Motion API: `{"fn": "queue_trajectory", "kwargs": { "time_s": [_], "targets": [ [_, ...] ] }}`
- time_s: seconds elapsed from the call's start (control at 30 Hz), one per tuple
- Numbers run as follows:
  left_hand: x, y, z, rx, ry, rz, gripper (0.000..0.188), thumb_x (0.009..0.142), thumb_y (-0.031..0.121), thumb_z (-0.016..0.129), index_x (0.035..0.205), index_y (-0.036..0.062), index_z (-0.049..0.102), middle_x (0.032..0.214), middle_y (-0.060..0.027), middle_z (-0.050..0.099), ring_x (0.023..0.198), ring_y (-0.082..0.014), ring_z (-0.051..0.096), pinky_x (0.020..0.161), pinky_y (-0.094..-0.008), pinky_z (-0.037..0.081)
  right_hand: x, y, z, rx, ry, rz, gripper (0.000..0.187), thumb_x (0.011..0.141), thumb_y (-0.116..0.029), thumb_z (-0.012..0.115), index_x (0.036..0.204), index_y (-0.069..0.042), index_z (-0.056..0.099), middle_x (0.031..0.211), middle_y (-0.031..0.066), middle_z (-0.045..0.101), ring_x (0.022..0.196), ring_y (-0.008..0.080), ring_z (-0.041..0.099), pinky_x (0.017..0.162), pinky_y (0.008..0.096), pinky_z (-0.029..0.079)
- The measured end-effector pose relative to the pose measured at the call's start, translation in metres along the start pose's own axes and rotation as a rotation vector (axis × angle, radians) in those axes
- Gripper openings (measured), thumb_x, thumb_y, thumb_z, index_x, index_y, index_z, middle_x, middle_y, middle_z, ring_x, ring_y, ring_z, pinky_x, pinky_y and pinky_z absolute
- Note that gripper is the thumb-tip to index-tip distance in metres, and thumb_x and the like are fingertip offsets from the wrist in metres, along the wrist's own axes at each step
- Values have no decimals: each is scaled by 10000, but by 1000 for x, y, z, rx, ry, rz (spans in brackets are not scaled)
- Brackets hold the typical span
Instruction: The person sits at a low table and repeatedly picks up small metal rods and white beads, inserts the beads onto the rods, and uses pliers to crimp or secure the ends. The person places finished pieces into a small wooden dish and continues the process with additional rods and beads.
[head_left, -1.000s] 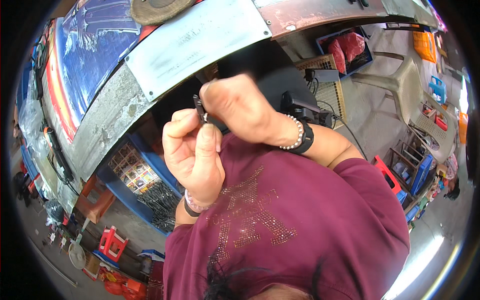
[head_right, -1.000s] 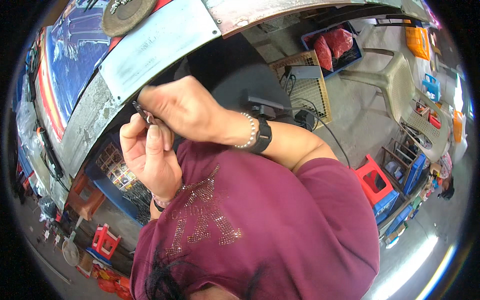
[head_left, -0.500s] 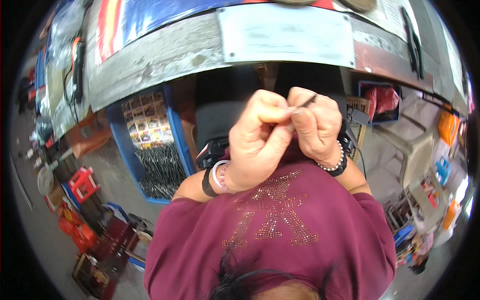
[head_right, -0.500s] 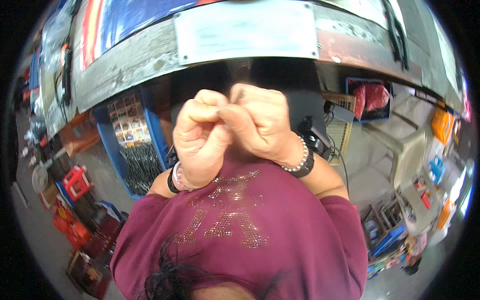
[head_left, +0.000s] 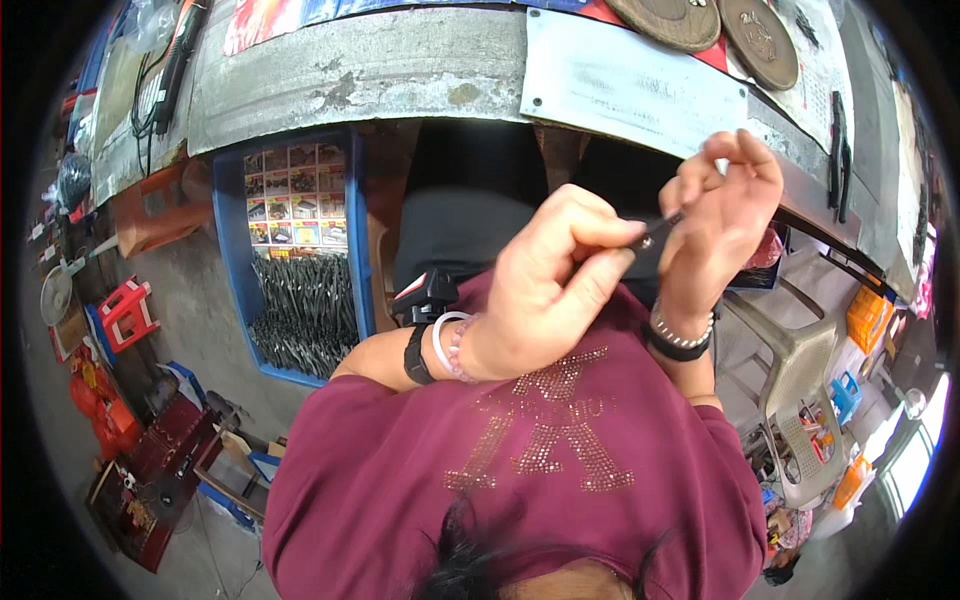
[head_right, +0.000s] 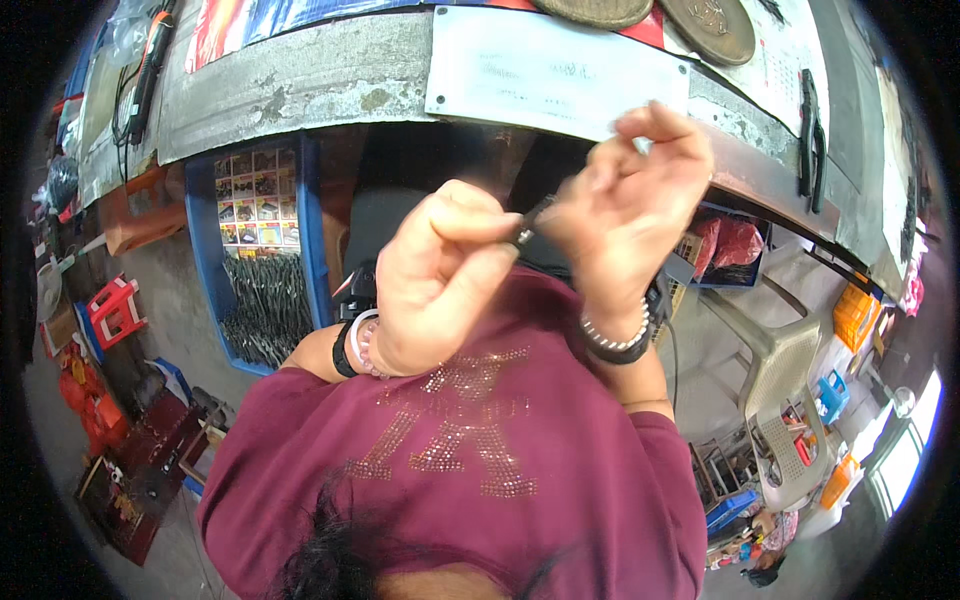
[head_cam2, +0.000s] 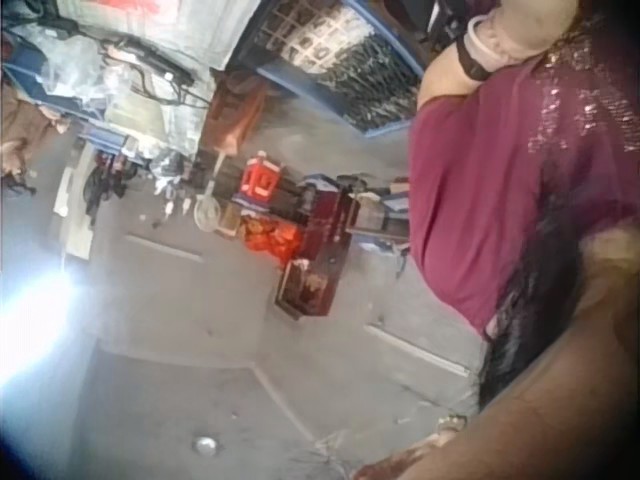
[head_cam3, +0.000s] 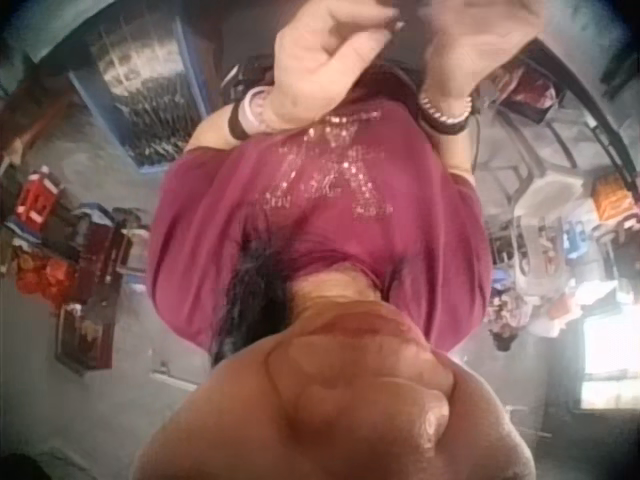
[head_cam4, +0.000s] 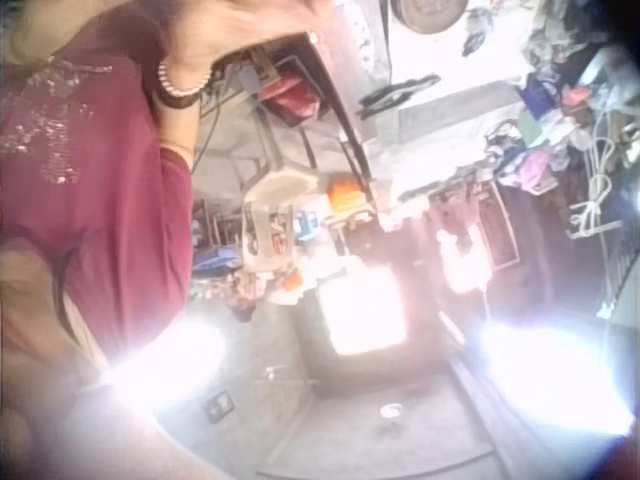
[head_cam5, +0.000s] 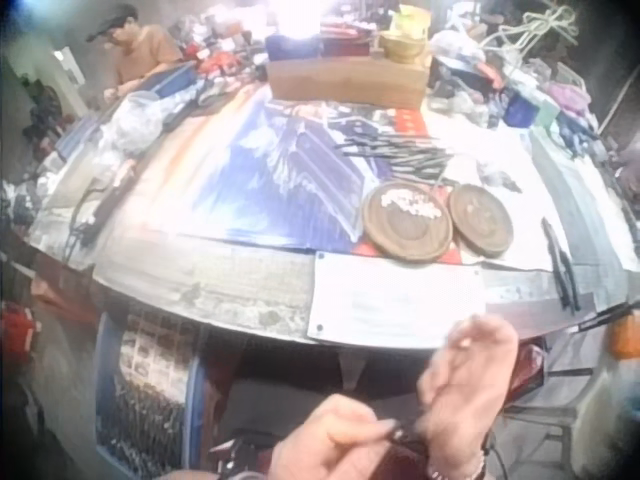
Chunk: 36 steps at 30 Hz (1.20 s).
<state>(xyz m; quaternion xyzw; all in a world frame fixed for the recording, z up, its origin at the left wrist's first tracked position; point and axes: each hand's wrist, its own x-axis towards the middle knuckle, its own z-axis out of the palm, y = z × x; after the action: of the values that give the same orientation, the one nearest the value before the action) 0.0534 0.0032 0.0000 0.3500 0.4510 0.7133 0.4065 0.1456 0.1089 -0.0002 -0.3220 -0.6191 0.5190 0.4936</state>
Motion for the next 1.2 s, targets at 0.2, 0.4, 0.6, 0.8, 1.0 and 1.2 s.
{"fn": "queue_trajectory", "kwargs": {
  "time_s": [0.2,0.4,0.6,0.8,1.0,1.2],
  "targets": [
    [0,0,-3,-131,74,8,201,901,-109,510,1085,-35,540,1000,-53,470,825,-61,482,734,-184,420,-7,5,2,109,-167,61,435,825,-5,619,1211,-6,419,1051,109,511,733,115,475,614,217,418],
    [-2,-3,-5,-135,85,-8,206,921,-87,503,1114,-28,539,1021,-54,472,873,-69,506,766,-193,429,-13,8,8,-75,-249,-222,229,766,-76,759,853,1,562,768,95,591,602,146,534,530,244,444],
    [-1,-8,-3,-163,96,-35,192,924,-83,503,1102,-21,536,1013,-48,470,875,-68,512,758,-192,432,-10,7,9,-518,-331,-327,240,844,-44,635,658,-13,486,556,86,424,432,238,434,408,333,340],
    [1,-6,-4,-41,71,40,188,916,-92,503,1084,-19,545,1018,-58,468,853,-74,493,759,-192,423,-4,11,7,-61,-324,-149,310,803,-182,751,763,5,507,691,80,555,559,131,520,509,225,419],
    [0,-8,-3,-67,78,16,184,917,-82,504,1085,-18,545,1028,-54,473,864,-70,501,760,-192,429,-9,13,11,-380,-251,-428,218,813,-45,663,687,-30,485,592,83,503,454,223,484,417,297,383],
    [0,-9,-1,-118,105,-16,153,927,-68,506,1068,-19,544,1023,-53,474,865,-73,521,758,-193,442,-15,10,7,-430,-362,-238,122,753,-33,640,705,-37,527,668,88,506,520,235,497,448,312,402]
  ]
}}
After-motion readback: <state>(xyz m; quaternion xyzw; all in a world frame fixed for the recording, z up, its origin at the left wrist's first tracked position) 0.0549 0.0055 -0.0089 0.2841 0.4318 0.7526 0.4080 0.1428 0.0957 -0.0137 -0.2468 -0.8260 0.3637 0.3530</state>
